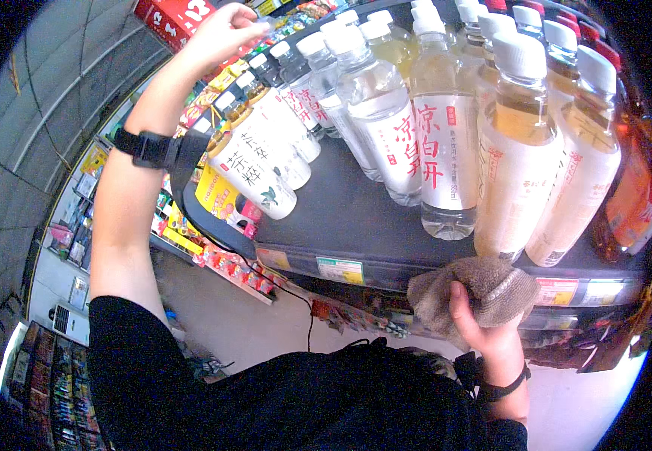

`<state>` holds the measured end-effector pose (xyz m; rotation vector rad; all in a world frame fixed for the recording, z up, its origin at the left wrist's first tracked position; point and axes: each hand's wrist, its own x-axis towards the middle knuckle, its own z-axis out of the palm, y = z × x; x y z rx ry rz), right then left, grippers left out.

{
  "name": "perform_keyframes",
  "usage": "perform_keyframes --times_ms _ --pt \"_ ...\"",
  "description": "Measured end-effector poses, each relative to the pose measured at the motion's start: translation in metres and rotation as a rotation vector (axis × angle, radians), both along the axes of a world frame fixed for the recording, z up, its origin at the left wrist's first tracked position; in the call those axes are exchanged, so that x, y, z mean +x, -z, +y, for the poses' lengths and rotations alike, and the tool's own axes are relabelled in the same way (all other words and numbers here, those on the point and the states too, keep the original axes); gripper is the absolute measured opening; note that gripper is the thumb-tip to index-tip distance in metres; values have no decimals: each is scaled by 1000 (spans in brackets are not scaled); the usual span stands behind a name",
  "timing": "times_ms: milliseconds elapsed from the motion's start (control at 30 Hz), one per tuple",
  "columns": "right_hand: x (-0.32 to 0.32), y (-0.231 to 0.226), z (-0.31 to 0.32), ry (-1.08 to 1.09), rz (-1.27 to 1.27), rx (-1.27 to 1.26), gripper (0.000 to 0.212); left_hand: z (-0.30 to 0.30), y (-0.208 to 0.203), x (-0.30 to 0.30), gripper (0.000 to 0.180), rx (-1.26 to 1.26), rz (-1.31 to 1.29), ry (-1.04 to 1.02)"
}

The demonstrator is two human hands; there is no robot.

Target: The person wipes several bottles of water and tea with a cloth and places them back onto a supermarket shelf.

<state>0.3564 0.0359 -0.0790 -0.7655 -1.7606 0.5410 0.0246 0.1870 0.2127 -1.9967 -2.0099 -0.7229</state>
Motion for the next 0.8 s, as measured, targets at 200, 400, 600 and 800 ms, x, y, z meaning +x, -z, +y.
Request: perform_keyframes --times_ms 200,400,600,800 --pt "2 5 1 -55 80 -11 21 21 19 -27 55 253 959 410" --pt "-6 7 2 -28 122 -39 19 69 41 -41 59 -252 814 123" --pt "-2 14 3 -52 70 -15 22 69 29 -33 50 -366 726 156" --pt "2 15 3 4 30 -64 20 81 32 -28 53 -362 698 70"
